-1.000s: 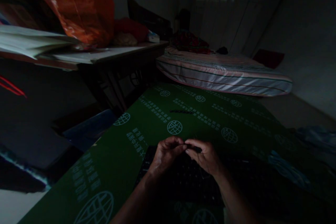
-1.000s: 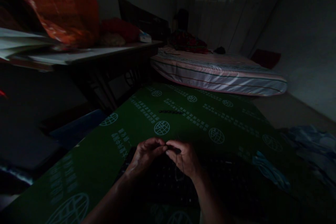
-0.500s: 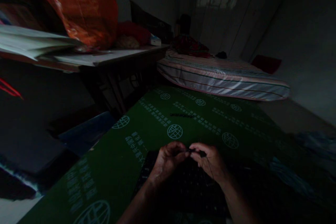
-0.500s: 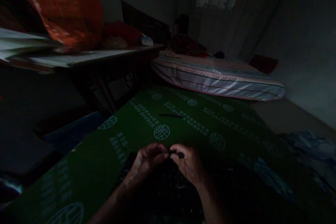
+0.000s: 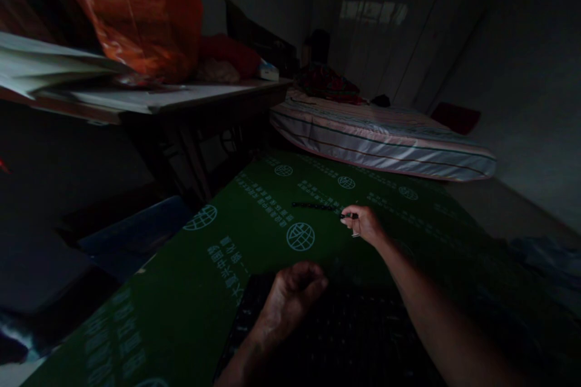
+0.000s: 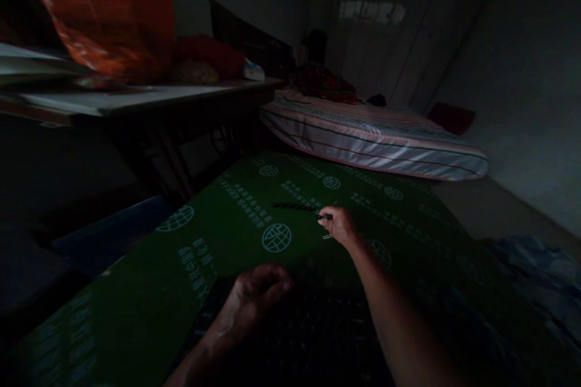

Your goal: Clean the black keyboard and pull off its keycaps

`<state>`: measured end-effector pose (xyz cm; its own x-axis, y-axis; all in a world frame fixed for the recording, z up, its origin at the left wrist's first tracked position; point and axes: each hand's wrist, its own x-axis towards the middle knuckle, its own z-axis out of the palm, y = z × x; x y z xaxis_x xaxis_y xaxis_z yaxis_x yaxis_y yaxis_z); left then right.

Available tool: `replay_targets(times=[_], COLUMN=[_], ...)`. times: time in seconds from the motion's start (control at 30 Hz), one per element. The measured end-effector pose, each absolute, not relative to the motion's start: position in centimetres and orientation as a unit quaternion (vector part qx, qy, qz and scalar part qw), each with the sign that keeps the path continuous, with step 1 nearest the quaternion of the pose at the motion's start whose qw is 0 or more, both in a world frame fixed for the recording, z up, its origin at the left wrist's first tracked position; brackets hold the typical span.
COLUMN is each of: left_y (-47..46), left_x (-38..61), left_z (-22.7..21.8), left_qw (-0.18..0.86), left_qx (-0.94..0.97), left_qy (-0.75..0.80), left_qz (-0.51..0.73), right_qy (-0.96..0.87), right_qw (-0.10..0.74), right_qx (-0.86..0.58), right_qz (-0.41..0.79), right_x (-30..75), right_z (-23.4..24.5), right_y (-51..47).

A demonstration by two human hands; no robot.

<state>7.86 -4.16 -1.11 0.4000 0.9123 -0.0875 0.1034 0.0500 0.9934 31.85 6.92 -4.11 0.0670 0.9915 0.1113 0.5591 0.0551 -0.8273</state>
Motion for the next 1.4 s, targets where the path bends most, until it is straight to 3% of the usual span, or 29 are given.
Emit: replay_targets(times=[0.27, 1.4], left_y=[-4.2, -4.2], left_x=[7.8, 7.7], left_z=[-0.9, -0.7], left_qw=[0.558, 0.527], left_qx=[0.627, 0.656], left_qy=[0.446, 0.456], left_qz=[0.310, 0.289], right_qy=[-0.598, -0.518], right_qw=[0.344, 0.291], right_qx=[-0.666, -0.712], right_qz=[0.283, 0.374], right_x=[32.6, 31.3], right_z=[-6.4, -3.4], right_y=[10.6, 11.3])
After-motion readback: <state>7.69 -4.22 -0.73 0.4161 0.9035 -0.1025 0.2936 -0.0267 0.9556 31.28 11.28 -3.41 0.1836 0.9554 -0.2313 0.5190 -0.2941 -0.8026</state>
